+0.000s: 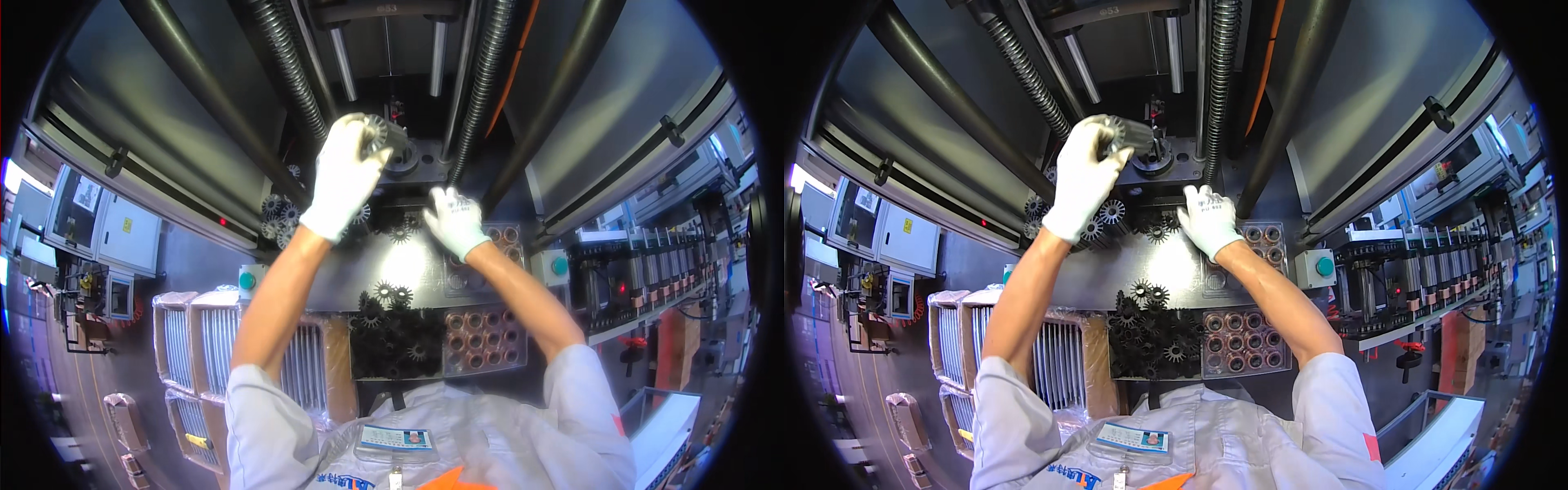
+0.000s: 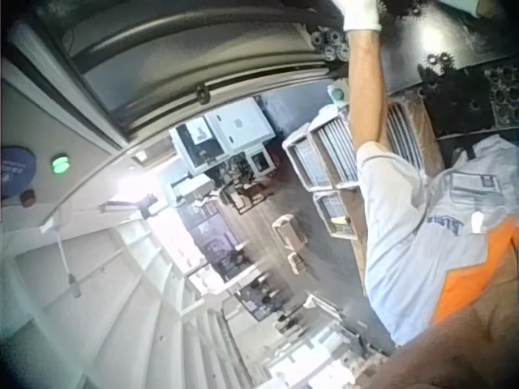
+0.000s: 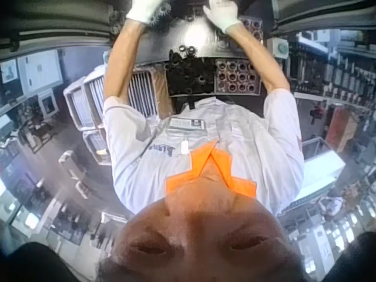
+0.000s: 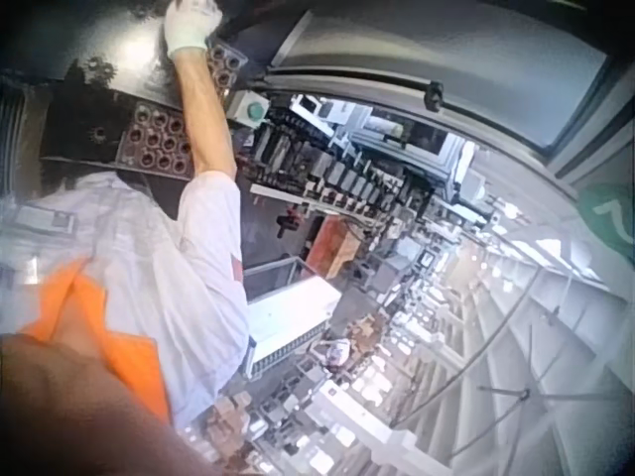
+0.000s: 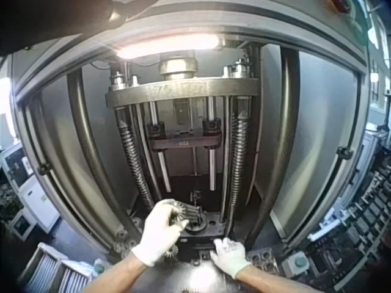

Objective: The person places metal components into a press machine, operates the press, and then organizes the assembled rotors into a storage rack.

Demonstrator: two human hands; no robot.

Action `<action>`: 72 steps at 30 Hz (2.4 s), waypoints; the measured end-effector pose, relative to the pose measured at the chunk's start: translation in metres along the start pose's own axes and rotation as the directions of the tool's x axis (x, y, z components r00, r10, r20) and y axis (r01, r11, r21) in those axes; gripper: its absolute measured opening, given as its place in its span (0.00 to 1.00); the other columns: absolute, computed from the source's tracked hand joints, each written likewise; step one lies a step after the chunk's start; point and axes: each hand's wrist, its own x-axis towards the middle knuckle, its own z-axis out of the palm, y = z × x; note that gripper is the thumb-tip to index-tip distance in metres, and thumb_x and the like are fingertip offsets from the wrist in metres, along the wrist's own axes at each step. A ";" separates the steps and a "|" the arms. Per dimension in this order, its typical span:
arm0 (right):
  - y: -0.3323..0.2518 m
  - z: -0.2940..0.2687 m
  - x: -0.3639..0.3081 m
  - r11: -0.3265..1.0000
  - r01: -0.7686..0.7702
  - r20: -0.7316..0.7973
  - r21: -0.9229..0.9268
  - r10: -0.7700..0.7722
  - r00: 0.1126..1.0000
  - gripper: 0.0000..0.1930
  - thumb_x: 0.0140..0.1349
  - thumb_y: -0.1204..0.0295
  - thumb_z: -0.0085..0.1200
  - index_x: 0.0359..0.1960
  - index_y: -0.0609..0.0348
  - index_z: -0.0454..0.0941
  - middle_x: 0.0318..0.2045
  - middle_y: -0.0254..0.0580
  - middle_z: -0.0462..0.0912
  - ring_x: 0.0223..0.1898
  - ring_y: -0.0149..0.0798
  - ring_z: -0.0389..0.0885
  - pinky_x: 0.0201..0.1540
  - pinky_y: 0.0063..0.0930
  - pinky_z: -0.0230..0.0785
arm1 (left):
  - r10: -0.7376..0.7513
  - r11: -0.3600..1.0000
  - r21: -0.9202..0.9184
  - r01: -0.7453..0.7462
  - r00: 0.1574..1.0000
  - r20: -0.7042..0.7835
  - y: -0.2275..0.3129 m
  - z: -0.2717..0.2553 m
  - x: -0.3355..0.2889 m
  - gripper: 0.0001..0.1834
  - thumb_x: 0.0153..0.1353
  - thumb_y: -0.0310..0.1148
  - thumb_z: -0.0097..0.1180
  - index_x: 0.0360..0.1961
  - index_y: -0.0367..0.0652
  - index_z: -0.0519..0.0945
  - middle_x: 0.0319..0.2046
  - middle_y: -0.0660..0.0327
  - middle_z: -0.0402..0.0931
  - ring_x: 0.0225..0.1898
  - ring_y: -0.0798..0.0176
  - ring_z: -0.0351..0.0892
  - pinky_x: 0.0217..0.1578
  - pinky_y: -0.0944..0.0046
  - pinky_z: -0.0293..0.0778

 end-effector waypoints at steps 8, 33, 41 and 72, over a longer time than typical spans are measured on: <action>0.021 0.041 -0.001 0.993 0.093 0.089 -0.079 -0.086 0.992 0.17 0.63 0.58 0.52 0.48 0.53 0.74 0.41 0.47 0.84 0.45 0.47 0.84 0.49 0.46 0.69 | 0.077 0.975 0.172 -0.143 0.938 0.339 -0.010 0.017 0.071 0.17 0.49 0.34 0.71 0.36 0.38 0.79 0.33 0.48 0.80 0.38 0.46 0.81 0.40 0.54 0.76; 0.008 -0.012 -0.068 0.527 -0.051 0.134 0.848 -0.121 0.983 0.16 0.65 0.77 0.55 0.53 0.65 0.81 0.44 0.39 0.87 0.44 0.26 0.81 0.51 0.22 0.72 | -0.801 0.597 0.657 0.460 0.382 0.461 -0.069 -0.155 -0.297 0.20 0.56 0.43 0.63 0.49 0.51 0.85 0.43 0.48 0.85 0.46 0.47 0.84 0.50 0.55 0.78; -0.041 -0.020 -0.067 0.500 -0.163 0.269 0.851 -0.148 0.952 0.17 0.65 0.79 0.54 0.55 0.63 0.80 0.45 0.35 0.84 0.45 0.24 0.78 0.52 0.20 0.71 | -0.880 0.376 0.783 0.496 0.456 0.134 -0.114 -0.095 -0.364 0.15 0.50 0.40 0.63 0.33 0.40 0.84 0.34 0.46 0.84 0.41 0.42 0.83 0.47 0.48 0.77; -0.020 -0.053 0.133 0.652 0.041 -0.137 0.757 0.097 0.986 0.17 0.55 0.76 0.57 0.47 0.60 0.86 0.43 0.46 0.88 0.47 0.38 0.86 0.54 0.28 0.74 | -0.766 0.512 -0.355 0.782 0.603 0.223 -0.009 -0.117 -0.268 0.08 0.68 0.31 0.58 0.46 0.41 0.78 0.30 0.73 0.72 0.28 0.81 0.64 0.27 0.77 0.61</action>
